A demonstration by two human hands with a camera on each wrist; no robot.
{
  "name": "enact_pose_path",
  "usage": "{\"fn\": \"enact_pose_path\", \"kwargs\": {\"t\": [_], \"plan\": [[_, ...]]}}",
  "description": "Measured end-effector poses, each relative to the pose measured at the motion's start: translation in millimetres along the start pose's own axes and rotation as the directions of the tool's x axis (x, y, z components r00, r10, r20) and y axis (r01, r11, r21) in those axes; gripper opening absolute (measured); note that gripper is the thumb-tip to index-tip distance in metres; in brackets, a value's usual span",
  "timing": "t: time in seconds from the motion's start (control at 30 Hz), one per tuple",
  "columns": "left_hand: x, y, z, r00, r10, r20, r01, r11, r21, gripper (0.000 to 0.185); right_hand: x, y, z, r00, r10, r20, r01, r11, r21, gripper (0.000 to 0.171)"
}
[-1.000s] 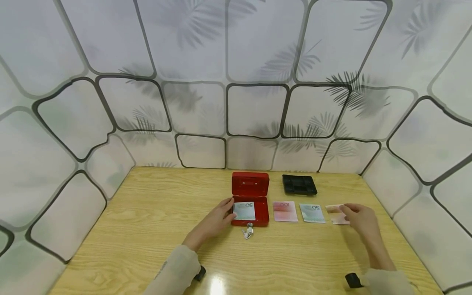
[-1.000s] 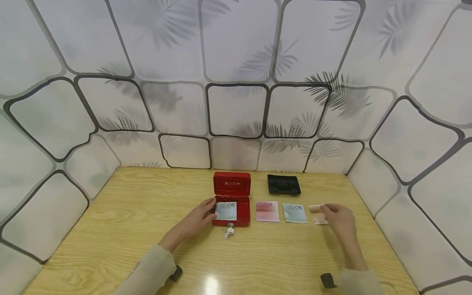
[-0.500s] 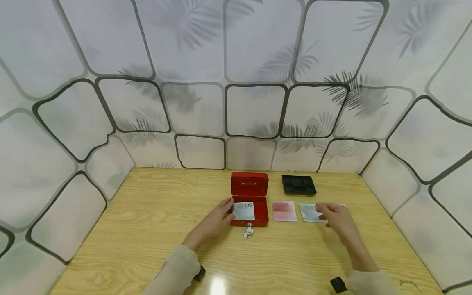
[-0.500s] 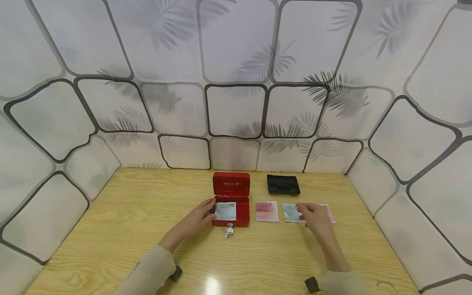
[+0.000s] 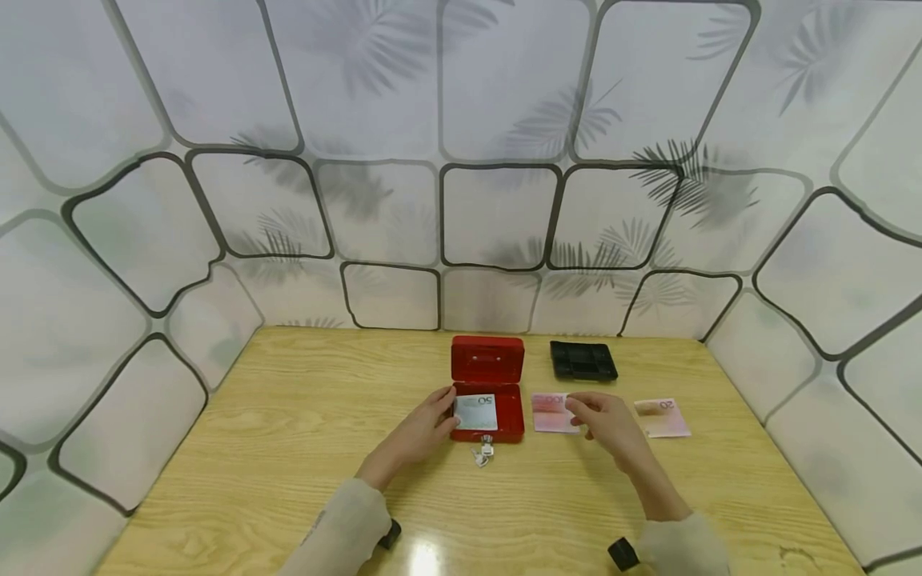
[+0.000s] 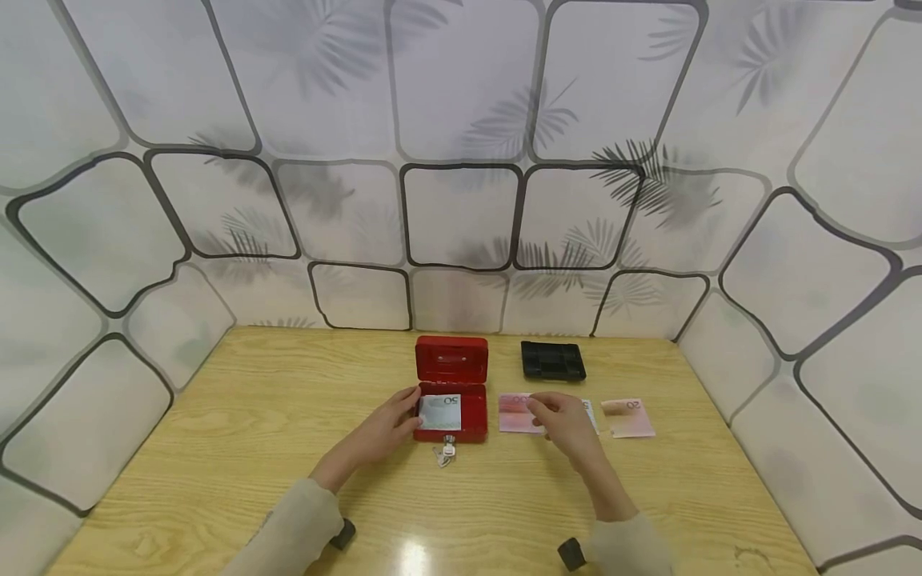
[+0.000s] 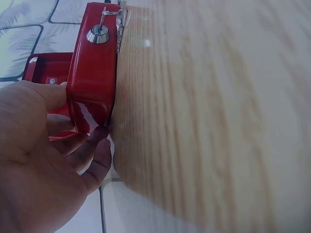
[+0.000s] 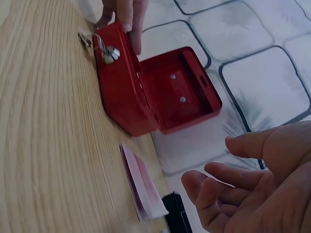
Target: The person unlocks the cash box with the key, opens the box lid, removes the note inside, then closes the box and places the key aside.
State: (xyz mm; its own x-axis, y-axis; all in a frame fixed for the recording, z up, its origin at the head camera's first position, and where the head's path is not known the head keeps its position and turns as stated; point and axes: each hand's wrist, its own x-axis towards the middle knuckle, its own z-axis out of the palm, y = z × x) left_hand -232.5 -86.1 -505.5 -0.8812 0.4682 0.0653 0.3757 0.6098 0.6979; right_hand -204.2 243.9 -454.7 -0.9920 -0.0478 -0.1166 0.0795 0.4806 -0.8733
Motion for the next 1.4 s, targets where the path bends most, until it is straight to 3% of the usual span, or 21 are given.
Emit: {"fn": "enact_pose_path", "kwargs": {"t": [0.7,1.07,1.4], "plan": [[0.0,-1.9,-0.5,1.0,0.001,-0.003,-0.001,1.0,-0.01,0.059,17,-36,67,0.991,-0.12,0.059,0.122,0.992,-0.043,0.034],[-0.1,-3.1,0.9,1.0,0.005,-0.008,-0.005,0.999,-0.036,0.059,23,-40,88,0.995,-0.057,0.08,0.065,0.993,-0.102,0.036],[-0.9,-3.5,0.7,1.0,0.003,0.002,-0.003,1.0,-0.031,0.06,20,-41,97,0.986,-0.041,0.161,0.044,0.999,-0.011,0.024]]}}
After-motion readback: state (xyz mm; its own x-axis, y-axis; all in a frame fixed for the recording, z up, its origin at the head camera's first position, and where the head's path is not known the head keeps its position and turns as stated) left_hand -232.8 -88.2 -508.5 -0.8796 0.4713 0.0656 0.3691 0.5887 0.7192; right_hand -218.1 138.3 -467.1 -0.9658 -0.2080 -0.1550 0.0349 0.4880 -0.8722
